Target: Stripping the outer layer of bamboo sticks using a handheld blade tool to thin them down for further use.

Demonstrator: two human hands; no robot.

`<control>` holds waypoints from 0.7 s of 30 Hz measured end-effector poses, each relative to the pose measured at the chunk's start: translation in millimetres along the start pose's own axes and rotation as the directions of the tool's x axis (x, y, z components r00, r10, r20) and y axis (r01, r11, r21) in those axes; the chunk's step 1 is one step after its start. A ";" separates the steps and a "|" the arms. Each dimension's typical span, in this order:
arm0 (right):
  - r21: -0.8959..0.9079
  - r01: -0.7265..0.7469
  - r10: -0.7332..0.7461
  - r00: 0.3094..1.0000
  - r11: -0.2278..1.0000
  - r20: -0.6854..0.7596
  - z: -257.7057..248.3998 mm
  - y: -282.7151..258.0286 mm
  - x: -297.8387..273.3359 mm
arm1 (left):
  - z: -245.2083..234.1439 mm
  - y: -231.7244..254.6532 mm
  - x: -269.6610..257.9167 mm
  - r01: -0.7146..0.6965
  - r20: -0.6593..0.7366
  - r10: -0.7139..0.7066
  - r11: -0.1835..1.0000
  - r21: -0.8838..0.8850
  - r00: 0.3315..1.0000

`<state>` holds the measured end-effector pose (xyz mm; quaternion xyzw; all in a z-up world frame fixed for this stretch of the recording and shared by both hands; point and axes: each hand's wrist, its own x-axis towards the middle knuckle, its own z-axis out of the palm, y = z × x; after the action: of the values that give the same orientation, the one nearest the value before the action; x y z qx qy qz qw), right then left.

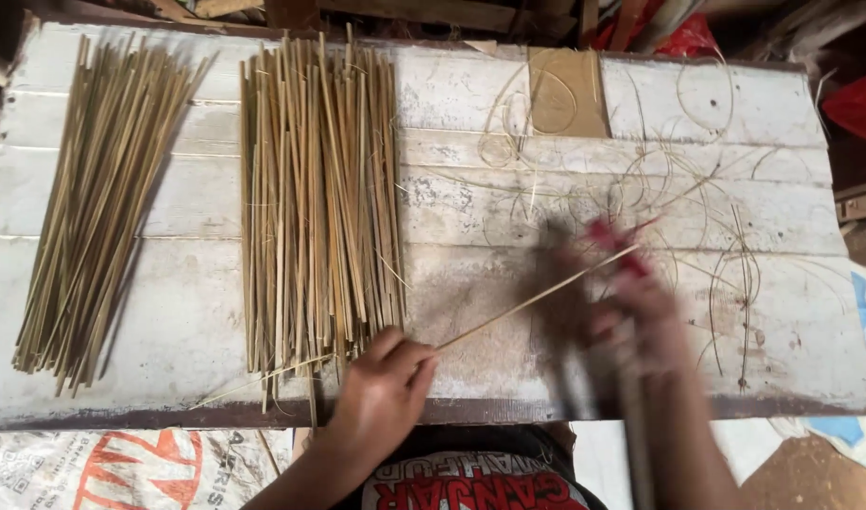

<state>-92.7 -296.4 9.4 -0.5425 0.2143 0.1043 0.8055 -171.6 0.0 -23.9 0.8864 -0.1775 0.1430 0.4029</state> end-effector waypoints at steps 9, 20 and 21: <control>0.009 -0.070 0.065 0.961 0.998 0.271 -17.8 13.5 4.3 | 0.2 0.8 -4.7 0.213 0.136 -0.174 0.909 -0.359 0.975; -0.026 -0.293 0.260 0.801 0.956 0.539 33.9 71.9 -20.2 | 20.2 11.7 21.7 -0.004 -0.050 -0.006 0.979 -0.203 0.999; -0.018 -0.284 0.249 0.806 0.959 0.537 21.9 57.7 -14.9 | 16.2 7.8 18.9 -0.016 -0.047 0.006 0.979 -0.205 0.999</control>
<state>-124.0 -252.9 -24.6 -0.4306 0.0592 0.3559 0.8273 -156.2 -21.0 -21.6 0.8357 -0.1870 0.1465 0.4952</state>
